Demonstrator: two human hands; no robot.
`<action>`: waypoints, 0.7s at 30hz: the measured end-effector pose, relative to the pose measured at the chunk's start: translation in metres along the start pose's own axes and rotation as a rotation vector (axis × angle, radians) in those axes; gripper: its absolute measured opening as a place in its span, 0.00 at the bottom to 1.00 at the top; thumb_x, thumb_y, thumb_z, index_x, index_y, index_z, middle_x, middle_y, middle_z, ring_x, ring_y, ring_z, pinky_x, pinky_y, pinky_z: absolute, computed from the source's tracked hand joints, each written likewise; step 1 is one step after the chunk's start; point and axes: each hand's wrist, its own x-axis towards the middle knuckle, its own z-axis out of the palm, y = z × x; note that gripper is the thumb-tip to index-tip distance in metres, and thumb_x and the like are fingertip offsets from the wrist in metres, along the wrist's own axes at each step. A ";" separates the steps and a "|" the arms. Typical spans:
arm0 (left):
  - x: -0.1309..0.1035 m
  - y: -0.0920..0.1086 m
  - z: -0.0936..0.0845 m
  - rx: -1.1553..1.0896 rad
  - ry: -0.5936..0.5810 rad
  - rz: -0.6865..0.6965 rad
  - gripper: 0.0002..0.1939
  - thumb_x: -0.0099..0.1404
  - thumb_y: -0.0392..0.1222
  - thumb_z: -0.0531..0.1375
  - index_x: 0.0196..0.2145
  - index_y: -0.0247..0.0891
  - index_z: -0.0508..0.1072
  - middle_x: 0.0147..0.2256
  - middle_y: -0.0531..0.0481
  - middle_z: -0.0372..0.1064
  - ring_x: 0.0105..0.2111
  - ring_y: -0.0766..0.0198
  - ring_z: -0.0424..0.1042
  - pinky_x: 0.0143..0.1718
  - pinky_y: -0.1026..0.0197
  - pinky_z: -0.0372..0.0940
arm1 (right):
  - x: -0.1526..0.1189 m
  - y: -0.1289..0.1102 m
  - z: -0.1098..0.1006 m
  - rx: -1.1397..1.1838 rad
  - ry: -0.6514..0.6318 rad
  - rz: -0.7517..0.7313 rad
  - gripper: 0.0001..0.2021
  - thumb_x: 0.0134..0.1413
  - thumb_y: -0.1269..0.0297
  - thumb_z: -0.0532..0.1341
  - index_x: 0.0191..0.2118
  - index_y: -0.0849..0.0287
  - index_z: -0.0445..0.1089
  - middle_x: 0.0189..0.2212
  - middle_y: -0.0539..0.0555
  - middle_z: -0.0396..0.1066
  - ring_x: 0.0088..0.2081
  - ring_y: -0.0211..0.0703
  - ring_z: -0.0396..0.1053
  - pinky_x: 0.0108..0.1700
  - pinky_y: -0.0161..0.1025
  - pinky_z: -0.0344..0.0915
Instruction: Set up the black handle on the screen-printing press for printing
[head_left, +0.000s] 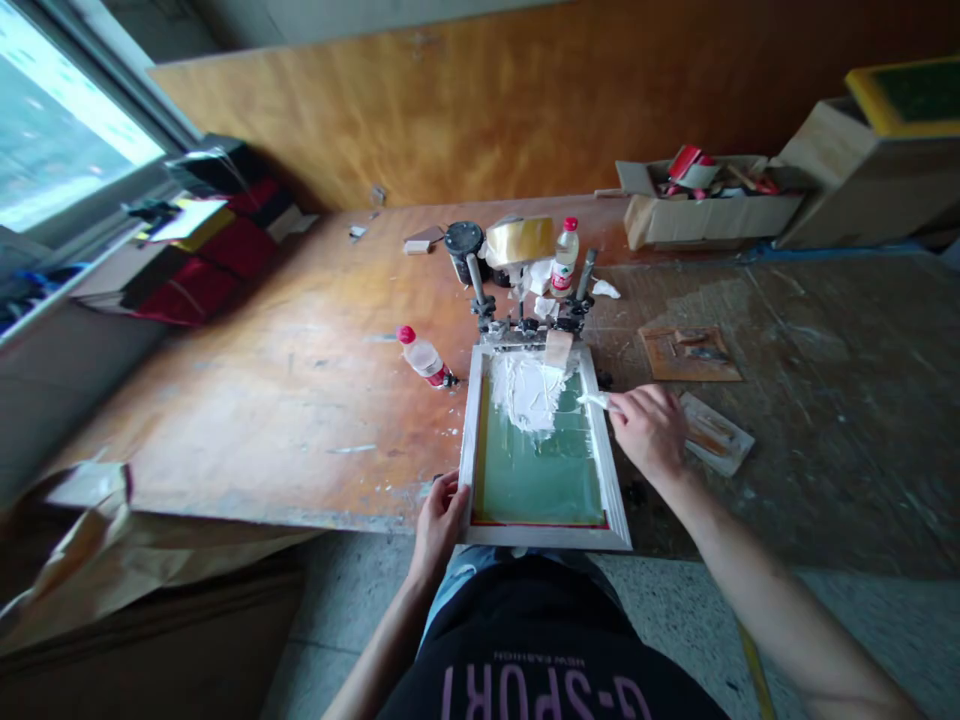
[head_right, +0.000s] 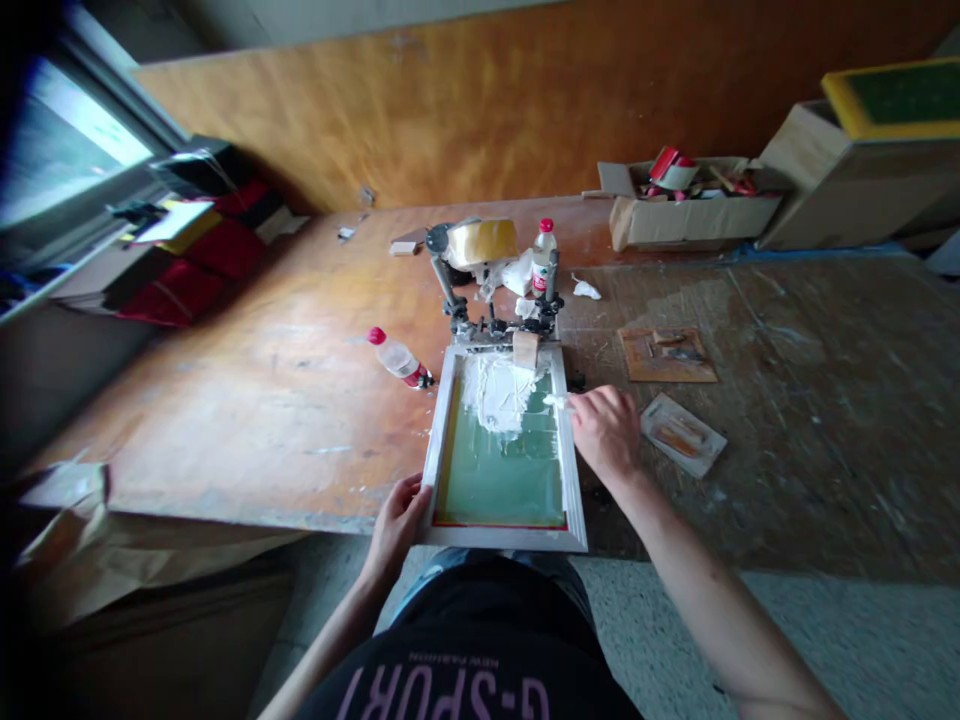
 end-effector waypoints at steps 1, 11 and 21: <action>0.001 0.000 -0.001 -0.012 -0.013 -0.002 0.28 0.58 0.57 0.61 0.49 0.35 0.69 0.37 0.45 0.74 0.33 0.62 0.73 0.33 0.63 0.67 | -0.002 -0.022 -0.005 0.014 -0.035 -0.097 0.09 0.60 0.69 0.56 0.34 0.56 0.73 0.30 0.54 0.74 0.40 0.47 0.65 0.42 0.43 0.54; 0.009 -0.005 -0.015 -0.065 -0.146 -0.004 0.25 0.59 0.55 0.61 0.48 0.36 0.68 0.36 0.48 0.73 0.34 0.61 0.72 0.35 0.62 0.66 | -0.025 -0.090 0.027 0.556 -0.502 -0.230 0.08 0.59 0.72 0.59 0.32 0.57 0.74 0.35 0.52 0.71 0.38 0.39 0.69 0.39 0.36 0.65; 0.015 -0.006 -0.021 -0.086 -0.203 0.028 0.22 0.60 0.53 0.60 0.47 0.36 0.67 0.35 0.49 0.71 0.34 0.62 0.71 0.36 0.62 0.65 | 0.011 -0.122 0.061 0.322 -0.388 -0.139 0.05 0.58 0.66 0.63 0.31 0.55 0.75 0.28 0.51 0.71 0.34 0.39 0.68 0.34 0.33 0.60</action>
